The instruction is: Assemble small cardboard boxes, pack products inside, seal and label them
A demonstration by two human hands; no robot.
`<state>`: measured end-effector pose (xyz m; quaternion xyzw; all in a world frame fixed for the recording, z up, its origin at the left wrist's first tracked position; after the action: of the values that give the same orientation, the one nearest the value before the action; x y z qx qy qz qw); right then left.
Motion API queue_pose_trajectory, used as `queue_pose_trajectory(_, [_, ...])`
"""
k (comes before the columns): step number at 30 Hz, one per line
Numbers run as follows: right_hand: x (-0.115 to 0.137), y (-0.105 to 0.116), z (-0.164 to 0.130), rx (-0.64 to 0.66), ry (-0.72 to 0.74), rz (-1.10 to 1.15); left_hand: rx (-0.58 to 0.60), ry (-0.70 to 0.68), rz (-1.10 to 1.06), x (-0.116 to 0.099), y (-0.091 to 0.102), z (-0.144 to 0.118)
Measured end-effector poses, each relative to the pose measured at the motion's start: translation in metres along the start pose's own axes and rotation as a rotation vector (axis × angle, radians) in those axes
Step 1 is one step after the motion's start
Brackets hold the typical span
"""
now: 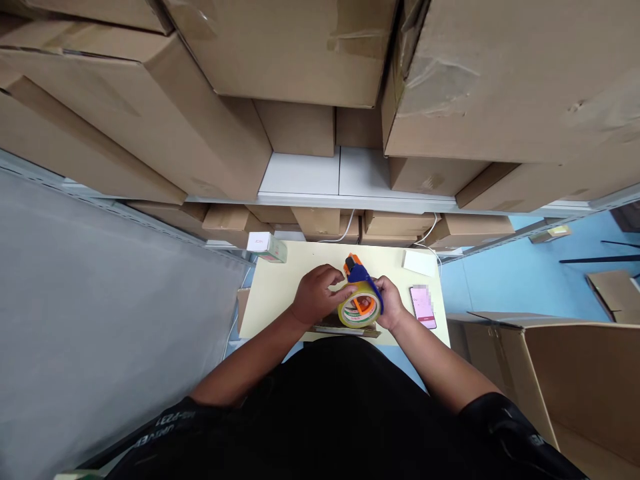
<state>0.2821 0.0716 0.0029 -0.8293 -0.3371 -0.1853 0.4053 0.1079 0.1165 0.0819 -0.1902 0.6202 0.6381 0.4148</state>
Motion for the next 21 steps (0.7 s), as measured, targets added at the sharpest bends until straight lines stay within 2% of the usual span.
queue_pose_trajectory(6, [-0.002,-0.004,-0.001,-0.029,0.082,0.007,0.160,0.368,0.011,0.002,-0.002,0.002])
queue_pose_trajectory(9, [-0.003,-0.007,-0.001,-0.034,0.112,-0.001,0.226,0.482,0.018,0.001,-0.002,0.001])
queue_pose_trajectory(16, [-0.006,-0.007,-0.003,-0.085,0.194,-0.010,0.260,0.534,0.063,-0.001,0.004,0.001])
queue_pose_trajectory(21, [-0.006,-0.003,-0.001,-0.065,0.183,0.004,0.321,0.489,-0.106,0.001,0.011,0.001])
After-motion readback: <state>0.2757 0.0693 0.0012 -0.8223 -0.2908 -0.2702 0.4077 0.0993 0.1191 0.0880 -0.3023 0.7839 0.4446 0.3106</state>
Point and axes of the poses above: each hand's wrist, its own z-axis towards the middle knuckle, its own y-axis out of the back of the hand, x = y × z, the point moved 4 cm from there along z, towards the middle knuckle, and after that the axes turned 14 degrees about y, right-handed, at the moved point
